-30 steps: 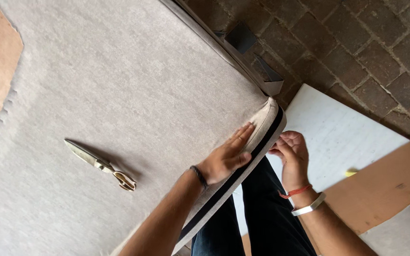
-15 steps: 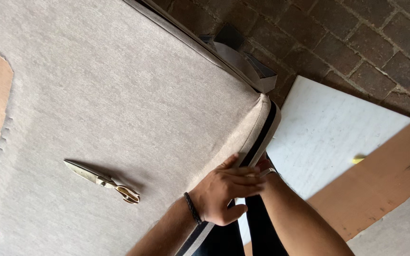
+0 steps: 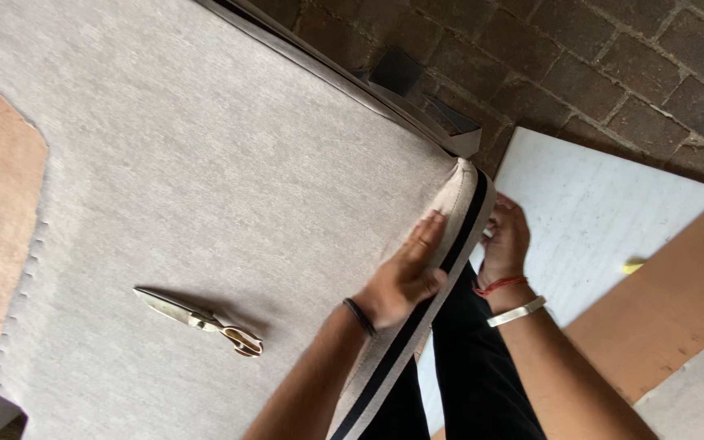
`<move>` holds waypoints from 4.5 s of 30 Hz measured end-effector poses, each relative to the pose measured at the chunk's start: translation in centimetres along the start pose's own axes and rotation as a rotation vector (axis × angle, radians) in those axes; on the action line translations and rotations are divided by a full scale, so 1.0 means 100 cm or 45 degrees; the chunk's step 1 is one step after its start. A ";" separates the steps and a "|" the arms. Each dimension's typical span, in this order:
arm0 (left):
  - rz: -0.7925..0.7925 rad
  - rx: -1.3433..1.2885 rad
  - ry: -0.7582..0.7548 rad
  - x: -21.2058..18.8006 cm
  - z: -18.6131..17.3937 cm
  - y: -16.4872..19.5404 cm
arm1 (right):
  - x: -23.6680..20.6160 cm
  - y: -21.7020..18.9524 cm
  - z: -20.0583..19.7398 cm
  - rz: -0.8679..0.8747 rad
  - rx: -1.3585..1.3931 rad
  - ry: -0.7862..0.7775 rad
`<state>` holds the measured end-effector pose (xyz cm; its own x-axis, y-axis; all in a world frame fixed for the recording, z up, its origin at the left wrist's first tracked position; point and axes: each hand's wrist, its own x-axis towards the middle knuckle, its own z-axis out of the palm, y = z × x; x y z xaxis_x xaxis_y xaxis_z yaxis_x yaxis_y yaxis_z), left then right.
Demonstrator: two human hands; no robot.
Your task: The person attaches beige fabric to a wooden furniture frame, using a pneumatic nailer to staple the fabric edge while pulling it taut. They trim excess fabric with scissors, smooth and press the fabric along the frame edge, then reposition the frame and staple another edge, finishing by handling a gray fabric piece on the work surface.
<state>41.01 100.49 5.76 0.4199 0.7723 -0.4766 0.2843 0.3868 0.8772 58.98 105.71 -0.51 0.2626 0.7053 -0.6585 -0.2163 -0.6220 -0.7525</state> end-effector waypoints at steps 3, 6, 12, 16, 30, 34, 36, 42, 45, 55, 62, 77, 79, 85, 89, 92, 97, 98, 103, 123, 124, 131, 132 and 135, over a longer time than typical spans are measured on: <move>0.039 0.386 -0.044 -0.015 0.002 0.025 | -0.008 -0.023 0.009 -0.218 -0.152 0.039; 0.092 0.558 -0.043 -0.020 -0.002 0.038 | -0.018 -0.037 0.014 -1.003 -0.800 -0.216; 0.109 0.556 -0.076 -0.016 -0.004 0.033 | 0.005 -0.056 0.035 -1.410 -1.706 -0.609; 0.134 0.241 0.019 -0.017 -0.003 0.017 | 0.014 -0.068 0.040 -0.700 -1.464 -0.495; -0.273 -0.341 0.078 -0.033 -0.014 -0.025 | 0.012 -0.092 0.078 -0.881 -1.857 -0.724; -0.370 -0.425 0.080 -0.078 -0.021 -0.045 | -0.033 -0.100 0.113 -0.892 -2.755 -1.202; -0.417 -0.433 0.076 -0.097 -0.025 -0.054 | -0.063 -0.091 0.133 -0.650 -2.872 -1.483; -0.630 -0.407 0.145 -0.143 -0.027 -0.070 | -0.103 -0.044 0.175 -0.539 -3.004 -2.146; -0.719 -0.244 0.170 -0.151 -0.022 -0.085 | -0.088 -0.026 0.185 -0.495 -3.022 -2.336; -0.283 0.255 0.272 -0.144 -0.025 -0.119 | -0.080 -0.016 0.212 -0.011 -2.938 -2.251; -0.507 -0.295 0.244 -0.213 -0.038 -0.117 | -0.122 0.036 0.226 0.096 -2.972 -2.302; -1.215 -0.328 0.283 -0.539 0.005 -0.299 | -0.413 0.246 0.270 0.333 -2.928 -2.525; -1.282 -0.342 0.314 -0.571 0.011 -0.321 | -0.439 0.280 0.273 0.339 -2.750 -2.698; -1.356 -0.405 0.538 -0.622 0.019 -0.337 | -0.484 0.341 0.275 0.284 -2.758 -2.752; -1.272 -0.394 0.903 -0.630 0.013 -0.293 | -0.486 0.349 0.276 0.312 -2.748 -2.693; -1.029 -0.405 1.575 -0.647 0.030 -0.258 | -0.483 0.355 0.278 0.440 -2.602 -2.677; -0.989 0.048 2.497 -0.708 0.093 -0.262 | -0.475 0.369 0.277 0.437 -2.497 -2.807; -1.038 0.199 2.371 -0.724 0.107 -0.272 | -0.471 0.372 0.277 0.412 -2.541 -2.796; -0.793 0.524 1.993 -0.809 0.146 -0.343 | -0.457 0.380 0.286 0.359 -2.656 -2.512; -0.981 0.354 2.163 -1.032 0.179 -0.479 | -0.803 0.669 0.283 0.500 -2.118 -3.119; -0.954 0.339 2.173 -1.034 0.178 -0.478 | -0.799 0.674 0.283 0.499 -2.168 -3.068; -1.023 0.250 1.993 -1.042 0.167 -0.463 | -0.778 0.692 0.282 0.348 -2.076 -3.177; -1.057 0.203 1.956 -1.042 0.164 -0.462 | -0.778 0.696 0.282 0.281 -2.100 -3.196; -1.233 0.053 1.579 -1.046 0.146 -0.467 | -0.779 0.710 0.282 -0.103 -2.237 -3.286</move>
<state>-3.62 -5.75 13.80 -0.8632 0.1734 -0.4742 0.0471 0.9627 0.2664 -3.31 16.22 -2.98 -0.3389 -0.8218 -0.4580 0.1346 0.4395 -0.8881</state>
